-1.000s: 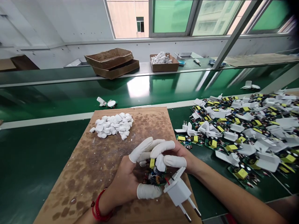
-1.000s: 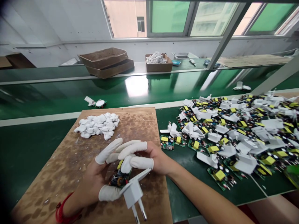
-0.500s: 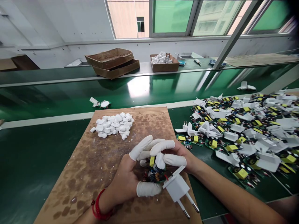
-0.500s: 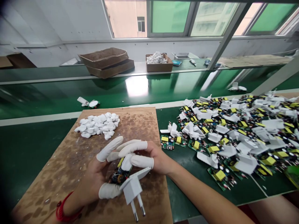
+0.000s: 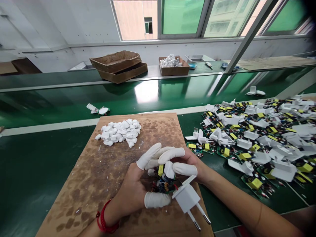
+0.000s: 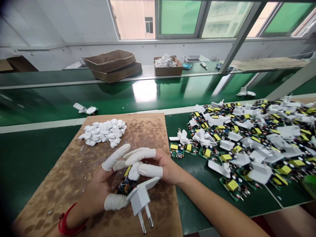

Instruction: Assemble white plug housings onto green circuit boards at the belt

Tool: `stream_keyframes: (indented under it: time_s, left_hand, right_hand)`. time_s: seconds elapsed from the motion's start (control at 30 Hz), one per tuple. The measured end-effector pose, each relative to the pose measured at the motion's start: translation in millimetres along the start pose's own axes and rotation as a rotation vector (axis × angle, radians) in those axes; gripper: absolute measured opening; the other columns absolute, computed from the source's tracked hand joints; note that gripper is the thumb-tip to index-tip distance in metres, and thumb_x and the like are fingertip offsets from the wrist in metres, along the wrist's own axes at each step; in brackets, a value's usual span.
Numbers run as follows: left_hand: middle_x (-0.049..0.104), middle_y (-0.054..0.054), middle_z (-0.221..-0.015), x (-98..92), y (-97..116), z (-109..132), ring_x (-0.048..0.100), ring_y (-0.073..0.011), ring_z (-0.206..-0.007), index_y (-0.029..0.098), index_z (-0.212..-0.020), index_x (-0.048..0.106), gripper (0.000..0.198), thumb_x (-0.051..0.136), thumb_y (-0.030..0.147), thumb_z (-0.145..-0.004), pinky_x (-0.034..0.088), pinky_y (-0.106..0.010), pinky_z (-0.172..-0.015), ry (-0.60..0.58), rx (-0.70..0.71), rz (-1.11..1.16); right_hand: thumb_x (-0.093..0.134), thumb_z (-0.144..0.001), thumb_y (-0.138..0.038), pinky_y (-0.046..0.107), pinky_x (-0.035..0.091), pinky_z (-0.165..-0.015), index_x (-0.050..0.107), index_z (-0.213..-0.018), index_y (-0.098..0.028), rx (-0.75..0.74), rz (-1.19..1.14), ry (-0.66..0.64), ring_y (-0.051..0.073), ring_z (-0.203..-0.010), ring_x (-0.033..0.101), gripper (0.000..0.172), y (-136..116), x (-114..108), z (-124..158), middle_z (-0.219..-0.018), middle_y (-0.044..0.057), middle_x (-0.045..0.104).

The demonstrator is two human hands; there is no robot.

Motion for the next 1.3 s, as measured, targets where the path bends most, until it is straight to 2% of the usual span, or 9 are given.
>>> stream_keyframes:
  time_s: [0.2,0.4,0.53,0.67,0.8,0.97,1.17,1.3]
  left_hand:
    - [0.064,-0.009,-0.120,1.6,-1.4,-0.7,0.061,-0.0302,-0.107,0.028,-0.141,0.036,0.101,0.085,0.031,-0.054,0.051,-0.040,-0.093,-0.014,-0.033,0.032]
    - [0.062,-0.011,-0.123,1.8,5.5,-1.7,0.058,-0.0297,-0.112,0.024,-0.141,0.037,0.097,0.084,0.033,-0.056,0.048,-0.037,-0.096,-0.019,-0.016,-0.049]
    - [0.063,-0.012,-0.122,3.1,11.2,-2.1,0.059,-0.0291,-0.112,0.023,-0.141,0.038,0.093,0.081,0.037,-0.060,0.046,-0.038,-0.098,-0.028,0.011,-0.141]
    - [0.062,-0.011,-0.123,4.9,13.1,-3.6,0.058,-0.0289,-0.114,0.023,-0.141,0.038,0.091,0.080,0.038,-0.062,0.048,-0.036,-0.097,-0.058,0.009,-0.131]
    - [0.061,-0.011,-0.125,3.8,9.4,-3.3,0.059,-0.0276,-0.111,0.023,-0.141,0.037,0.092,0.082,0.030,-0.061,0.049,-0.033,-0.095,-0.046,-0.009,-0.069]
    - [0.059,-0.012,-0.127,2.8,3.6,-2.0,0.060,-0.0277,-0.110,0.022,-0.140,0.039,0.091,0.083,0.029,-0.059,0.050,-0.034,-0.094,-0.036,-0.030,-0.012]
    - [0.064,-0.013,-0.120,3.8,11.7,-6.7,0.059,-0.0303,-0.111,0.021,-0.138,0.042,0.090,0.082,0.033,-0.059,0.051,-0.036,-0.091,-0.050,-0.025,-0.104]
    - [0.064,-0.012,-0.121,3.6,12.3,-6.6,0.061,-0.0300,-0.108,0.022,-0.139,0.042,0.088,0.081,0.032,-0.061,0.052,-0.036,-0.090,-0.067,-0.019,-0.156]
  right_hand:
    - [0.063,-0.083,-0.030,0.031,0.051,-0.075,0.068,-0.103,-0.019,0.013,-0.033,0.008,0.015,-0.076,0.063,0.024,1.7,-0.3,0.0,-0.098,0.006,0.065]
    - [0.062,-0.082,-0.032,0.033,0.047,-0.083,0.069,-0.101,-0.018,0.015,0.044,0.033,0.017,-0.086,0.060,0.024,-2.4,-0.3,-0.4,-0.102,0.008,0.064]
    - [0.062,-0.082,-0.035,0.033,0.049,-0.077,0.069,-0.097,-0.017,0.010,0.067,0.019,0.017,-0.080,0.060,0.024,-4.0,1.0,-0.6,-0.105,0.009,0.064]
    - [0.059,-0.084,-0.032,0.030,0.048,-0.073,0.069,-0.099,-0.017,-0.011,0.069,0.008,0.014,-0.069,0.058,0.023,-4.0,2.0,-0.8,-0.093,0.008,0.065]
    - [0.058,-0.085,-0.031,0.033,0.046,-0.081,0.069,-0.101,-0.018,-0.007,0.041,0.001,0.017,-0.079,0.059,0.023,-4.2,2.2,-0.7,-0.088,0.006,0.064]
    - [0.059,-0.084,-0.031,0.031,0.046,-0.081,0.070,-0.100,-0.018,-0.019,0.046,0.008,0.016,-0.079,0.059,0.023,-4.0,1.3,-1.3,-0.091,0.006,0.063]
    - [0.062,-0.082,-0.034,0.034,0.048,-0.079,0.069,-0.103,-0.018,0.058,-0.005,0.024,0.015,-0.075,0.059,0.028,0.4,0.8,-1.7,-0.110,0.010,0.062]
    - [0.061,-0.083,-0.032,0.031,0.047,-0.078,0.069,-0.104,-0.019,0.026,0.017,0.014,0.014,-0.073,0.057,0.027,-1.7,0.4,-2.1,-0.102,0.008,0.062]
Point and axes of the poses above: each hand's wrist, its own z-axis away from the middle knuckle, its own x-axis out of the palm, y = z × x, the point moved 5 cm from there along -z, towards the middle knuckle
